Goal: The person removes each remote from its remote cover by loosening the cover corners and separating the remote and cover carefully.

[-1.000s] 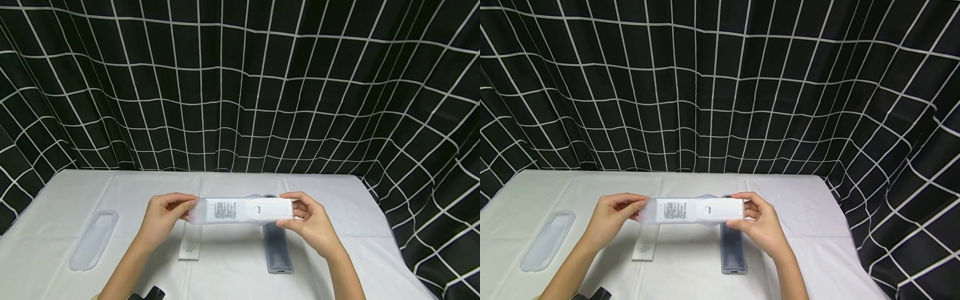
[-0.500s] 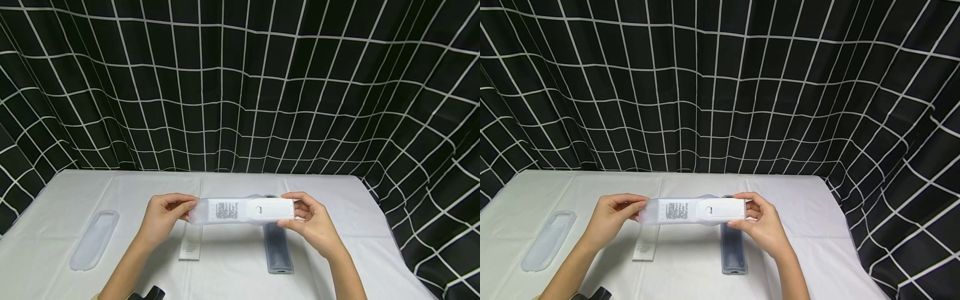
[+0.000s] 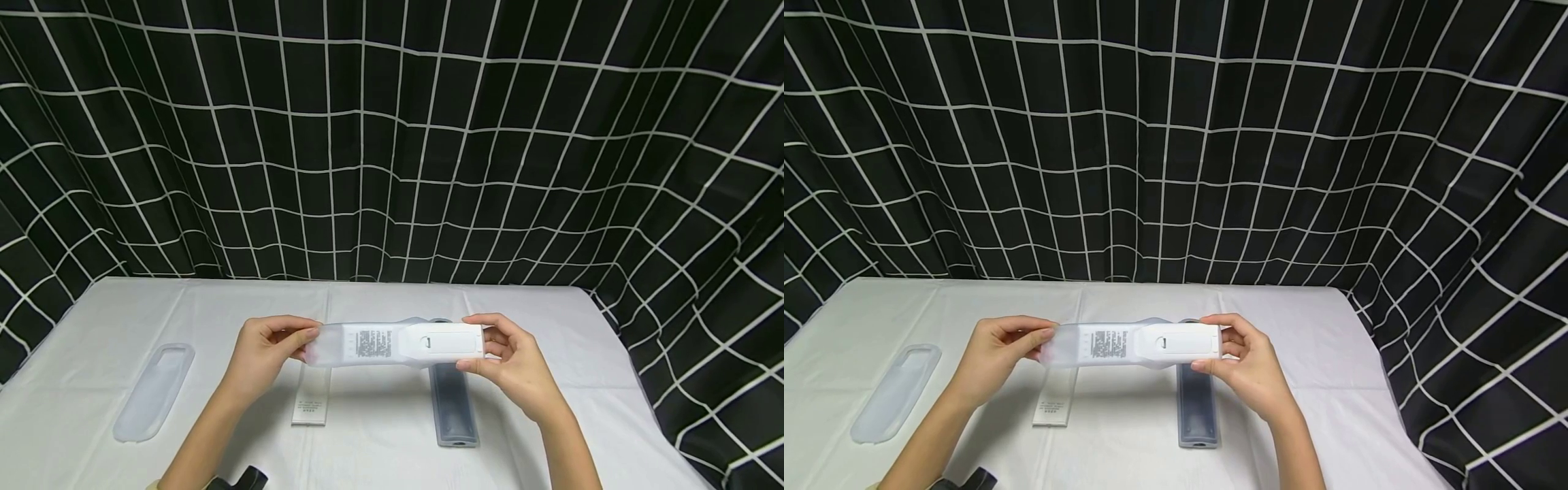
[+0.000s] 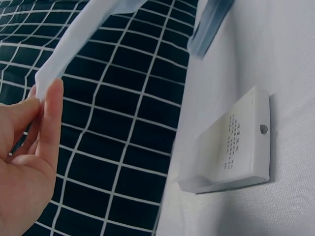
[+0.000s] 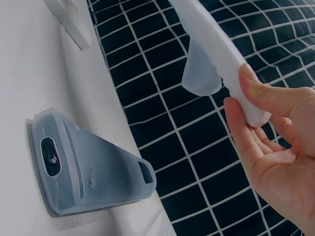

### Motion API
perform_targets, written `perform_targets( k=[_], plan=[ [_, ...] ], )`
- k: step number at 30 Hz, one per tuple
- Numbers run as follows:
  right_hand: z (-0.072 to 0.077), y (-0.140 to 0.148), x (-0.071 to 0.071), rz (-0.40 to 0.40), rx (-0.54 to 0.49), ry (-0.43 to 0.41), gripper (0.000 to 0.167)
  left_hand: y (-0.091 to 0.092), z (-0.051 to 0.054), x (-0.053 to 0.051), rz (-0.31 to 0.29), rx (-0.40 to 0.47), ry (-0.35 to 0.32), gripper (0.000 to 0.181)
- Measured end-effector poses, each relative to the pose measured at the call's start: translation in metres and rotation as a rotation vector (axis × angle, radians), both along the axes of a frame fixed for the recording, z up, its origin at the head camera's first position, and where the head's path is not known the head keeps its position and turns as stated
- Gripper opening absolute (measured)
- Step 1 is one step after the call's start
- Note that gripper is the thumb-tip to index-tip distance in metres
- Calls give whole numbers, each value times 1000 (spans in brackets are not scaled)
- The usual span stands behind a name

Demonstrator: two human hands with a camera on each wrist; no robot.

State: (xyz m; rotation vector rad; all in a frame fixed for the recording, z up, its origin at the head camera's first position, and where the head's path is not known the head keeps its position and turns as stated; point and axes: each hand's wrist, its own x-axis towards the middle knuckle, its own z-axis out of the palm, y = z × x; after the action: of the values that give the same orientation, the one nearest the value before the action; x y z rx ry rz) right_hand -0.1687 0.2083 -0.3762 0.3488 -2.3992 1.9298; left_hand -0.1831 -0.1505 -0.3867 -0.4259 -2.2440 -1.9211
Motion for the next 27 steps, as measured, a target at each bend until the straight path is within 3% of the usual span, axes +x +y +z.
perform_targets(
  k=[27],
  plan=[
    [-1, 4, -1, -20, 39, -4, 62, -7, 1, -1, 6, 10, -27, 15]
  ],
)
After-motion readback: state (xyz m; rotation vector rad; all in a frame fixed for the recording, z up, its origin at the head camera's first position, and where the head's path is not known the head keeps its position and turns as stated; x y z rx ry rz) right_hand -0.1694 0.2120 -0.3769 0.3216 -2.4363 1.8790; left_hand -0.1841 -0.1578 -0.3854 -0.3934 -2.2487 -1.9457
